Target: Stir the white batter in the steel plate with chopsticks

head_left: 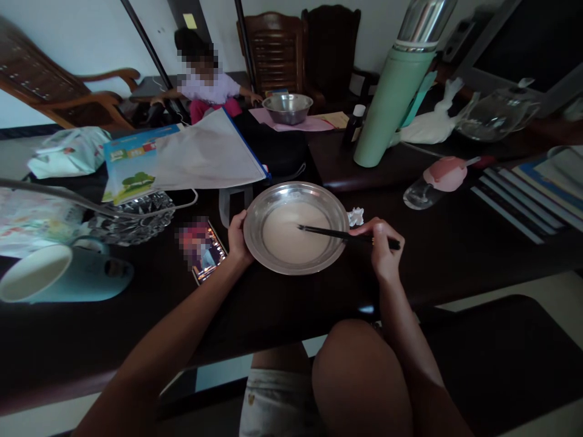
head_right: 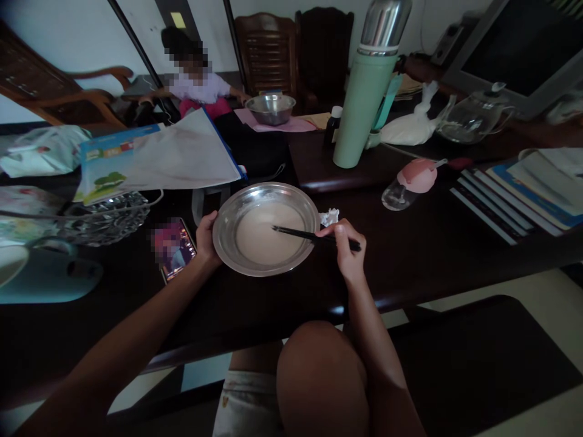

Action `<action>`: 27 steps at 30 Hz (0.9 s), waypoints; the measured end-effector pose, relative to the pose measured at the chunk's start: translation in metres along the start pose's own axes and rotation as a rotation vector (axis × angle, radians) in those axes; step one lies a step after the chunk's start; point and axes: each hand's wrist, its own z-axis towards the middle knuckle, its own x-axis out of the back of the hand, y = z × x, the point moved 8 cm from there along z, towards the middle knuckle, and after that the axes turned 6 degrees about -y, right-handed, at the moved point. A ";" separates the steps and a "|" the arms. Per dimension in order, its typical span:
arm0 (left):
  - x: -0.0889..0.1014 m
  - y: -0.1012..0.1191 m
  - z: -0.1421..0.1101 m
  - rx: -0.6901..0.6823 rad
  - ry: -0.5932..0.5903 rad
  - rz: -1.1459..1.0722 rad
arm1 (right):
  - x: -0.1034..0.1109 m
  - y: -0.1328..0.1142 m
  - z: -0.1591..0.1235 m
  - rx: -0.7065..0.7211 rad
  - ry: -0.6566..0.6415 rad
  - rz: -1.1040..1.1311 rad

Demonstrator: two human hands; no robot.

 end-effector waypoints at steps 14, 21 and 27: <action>-0.001 0.002 -0.004 -0.007 0.028 0.030 | -0.002 0.006 -0.002 -0.055 0.000 0.101; -0.003 0.001 -0.002 -0.016 -0.008 -0.001 | -0.006 0.003 0.003 0.026 -0.036 0.018; -0.004 0.000 -0.004 0.003 0.041 -0.046 | 0.000 0.007 0.001 -0.017 -0.072 0.075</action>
